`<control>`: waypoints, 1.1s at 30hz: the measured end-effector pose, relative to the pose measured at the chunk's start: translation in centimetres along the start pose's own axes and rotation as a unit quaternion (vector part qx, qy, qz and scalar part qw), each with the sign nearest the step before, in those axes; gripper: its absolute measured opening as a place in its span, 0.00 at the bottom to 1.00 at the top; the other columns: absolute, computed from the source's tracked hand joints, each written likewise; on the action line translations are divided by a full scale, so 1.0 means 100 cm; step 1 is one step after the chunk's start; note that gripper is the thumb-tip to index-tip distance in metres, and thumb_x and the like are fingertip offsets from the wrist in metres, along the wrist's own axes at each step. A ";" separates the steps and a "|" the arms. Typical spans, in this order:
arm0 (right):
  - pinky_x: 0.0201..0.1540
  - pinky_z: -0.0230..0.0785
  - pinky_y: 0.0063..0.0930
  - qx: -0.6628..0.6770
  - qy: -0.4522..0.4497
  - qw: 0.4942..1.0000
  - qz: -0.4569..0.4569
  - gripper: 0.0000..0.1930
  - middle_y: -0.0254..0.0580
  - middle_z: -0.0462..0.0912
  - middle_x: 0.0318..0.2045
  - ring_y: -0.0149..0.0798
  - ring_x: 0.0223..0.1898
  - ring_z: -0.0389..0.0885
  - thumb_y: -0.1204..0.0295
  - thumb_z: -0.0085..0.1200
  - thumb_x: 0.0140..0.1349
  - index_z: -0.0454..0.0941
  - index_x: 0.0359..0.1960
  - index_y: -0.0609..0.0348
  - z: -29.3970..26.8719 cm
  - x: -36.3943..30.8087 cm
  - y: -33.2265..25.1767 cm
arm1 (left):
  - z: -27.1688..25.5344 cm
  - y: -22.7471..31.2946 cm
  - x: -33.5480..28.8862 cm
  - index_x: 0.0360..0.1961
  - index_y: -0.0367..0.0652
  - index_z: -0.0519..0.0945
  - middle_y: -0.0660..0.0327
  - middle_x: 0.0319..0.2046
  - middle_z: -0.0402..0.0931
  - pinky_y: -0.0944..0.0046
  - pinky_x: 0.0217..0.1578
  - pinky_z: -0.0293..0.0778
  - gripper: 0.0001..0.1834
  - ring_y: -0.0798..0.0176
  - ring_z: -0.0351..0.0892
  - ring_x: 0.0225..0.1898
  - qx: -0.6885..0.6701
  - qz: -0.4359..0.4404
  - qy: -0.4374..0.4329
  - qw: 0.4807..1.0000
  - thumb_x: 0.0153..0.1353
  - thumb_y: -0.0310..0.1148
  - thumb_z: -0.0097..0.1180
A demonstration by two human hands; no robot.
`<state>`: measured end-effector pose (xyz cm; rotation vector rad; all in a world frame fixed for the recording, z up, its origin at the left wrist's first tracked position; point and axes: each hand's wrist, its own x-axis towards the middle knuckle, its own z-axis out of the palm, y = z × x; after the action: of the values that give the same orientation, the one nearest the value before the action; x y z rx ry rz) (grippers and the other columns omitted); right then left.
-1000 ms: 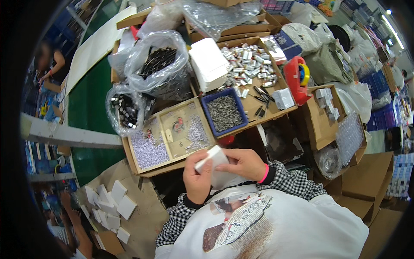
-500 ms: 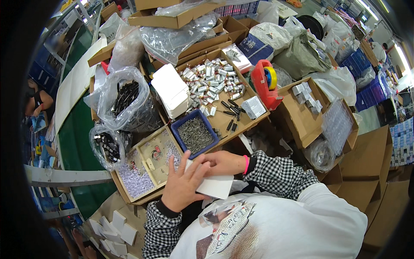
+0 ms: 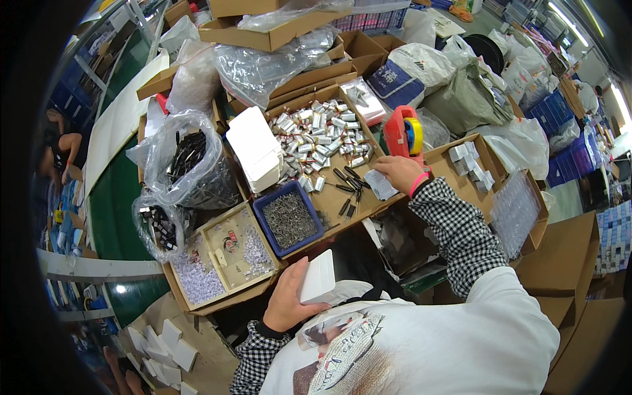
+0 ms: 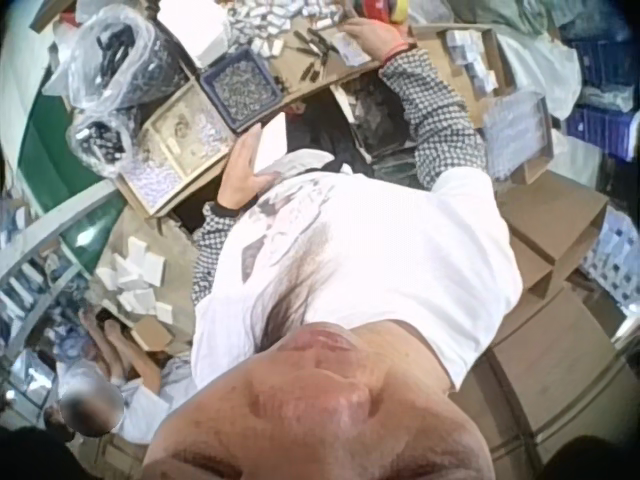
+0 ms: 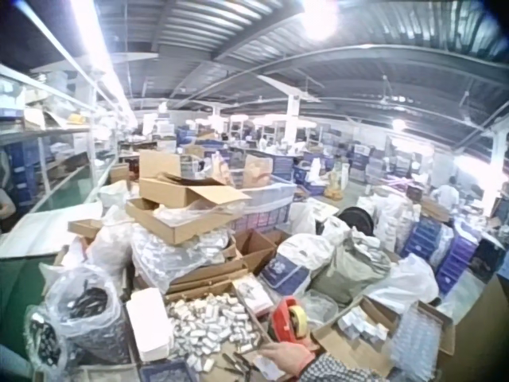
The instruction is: The person repeatedly picks small white rectangular boxes and black cylindrical components from trays on a cluttered workbench, inserts the components into the boxes, and closes them. The person occasionally reaches into a larger cardboard box to retrieve more boxes. The task is performed one at a time in a repetitive manner.
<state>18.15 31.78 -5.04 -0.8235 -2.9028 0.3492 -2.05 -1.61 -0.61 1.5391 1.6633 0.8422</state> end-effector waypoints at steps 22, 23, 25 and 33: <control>0.50 0.65 0.32 -0.066 0.044 0.996 -0.033 0.18 0.35 0.72 0.50 0.40 0.47 0.70 0.74 0.52 0.51 0.74 0.46 0.53 -0.003 -0.024 -0.006 | 0.015 0.002 0.017 0.62 0.37 0.56 0.46 0.55 0.63 0.59 0.56 0.62 0.52 0.48 0.65 0.56 -0.047 -0.059 0.025 0.997 0.38 0.44 0.71; 0.49 0.65 0.32 -0.071 0.046 0.996 -0.037 0.17 0.35 0.73 0.50 0.39 0.47 0.70 0.74 0.51 0.51 0.73 0.46 0.52 -0.003 -0.023 -0.006 | 0.015 0.002 0.018 0.62 0.37 0.56 0.46 0.55 0.63 0.59 0.56 0.62 0.52 0.47 0.65 0.56 -0.048 -0.058 0.023 0.997 0.38 0.44 0.71; 0.47 0.65 0.31 -0.076 0.057 0.994 -0.055 0.16 0.33 0.73 0.49 0.38 0.47 0.71 0.73 0.50 0.52 0.73 0.45 0.51 -0.004 -0.024 -0.006 | 0.015 0.001 0.018 0.62 0.38 0.56 0.45 0.55 0.63 0.59 0.56 0.62 0.52 0.47 0.65 0.56 -0.050 -0.058 0.022 0.997 0.38 0.44 0.71; 0.52 0.65 0.32 -0.032 0.068 0.993 -0.090 0.12 0.36 0.74 0.46 0.41 0.48 0.71 0.74 0.57 0.48 0.73 0.36 0.56 -0.021 -0.026 0.003 | 0.016 -0.002 0.015 0.62 0.38 0.56 0.46 0.55 0.63 0.59 0.56 0.62 0.52 0.48 0.66 0.56 -0.076 -0.072 0.028 0.994 0.39 0.43 0.71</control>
<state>20.85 31.00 -3.19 -0.5625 -2.8442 0.1766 -0.87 -0.09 -1.73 1.2878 1.6875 0.9195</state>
